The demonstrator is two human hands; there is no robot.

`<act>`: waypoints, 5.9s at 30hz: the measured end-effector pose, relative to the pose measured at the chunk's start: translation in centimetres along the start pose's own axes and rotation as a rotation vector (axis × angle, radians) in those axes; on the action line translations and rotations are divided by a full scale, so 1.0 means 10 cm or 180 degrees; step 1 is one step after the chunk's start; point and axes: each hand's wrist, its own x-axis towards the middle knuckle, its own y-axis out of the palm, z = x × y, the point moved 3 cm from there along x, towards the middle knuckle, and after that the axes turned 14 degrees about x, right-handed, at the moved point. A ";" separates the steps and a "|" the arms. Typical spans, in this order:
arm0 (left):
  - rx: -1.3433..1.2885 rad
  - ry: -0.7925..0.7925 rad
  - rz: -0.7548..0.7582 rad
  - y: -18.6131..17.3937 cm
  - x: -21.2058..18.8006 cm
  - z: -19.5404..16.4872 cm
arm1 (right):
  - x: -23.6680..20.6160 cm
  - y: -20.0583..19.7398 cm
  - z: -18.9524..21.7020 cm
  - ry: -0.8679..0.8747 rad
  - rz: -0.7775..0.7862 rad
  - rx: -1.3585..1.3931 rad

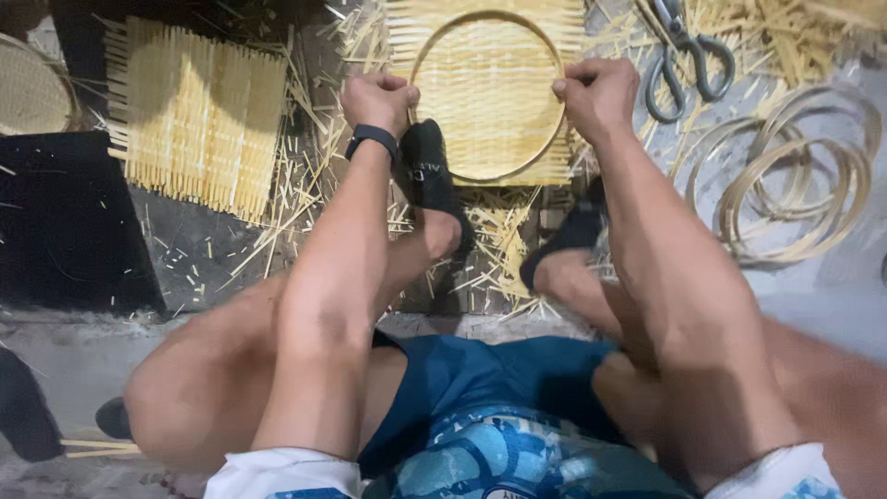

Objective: The person sits on the floor and repeatedly places a circular bamboo frame over a woven bamboo mat, then uses shears to trim the excess mat material flush with the frame. The person stacks the finished circular mats to the side.

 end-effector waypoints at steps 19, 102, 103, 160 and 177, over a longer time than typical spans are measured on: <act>0.0366 -0.0080 0.1261 -0.16 0.12 -0.15 | -0.13 0.18 0.73 0.0226 0.0858 -0.1017; 0.1103 0.2476 -0.0102 0.41 -0.98 -1.12 | 0.35 -1.35 -1.11 0.1026 0.0369 -0.1417; 0.1020 0.2577 -0.0159 0.40 -1.00 -1.10 | 0.35 -1.33 -1.12 0.0973 0.0530 -0.1658; 0.1822 0.3019 0.0854 0.56 -1.05 -1.35 | 0.14 -0.72 -0.80 0.0443 0.1860 -0.2876; 0.0918 0.2831 0.1061 0.62 -1.00 -1.22 | 0.25 -0.71 -0.63 -0.0881 0.1258 -0.3321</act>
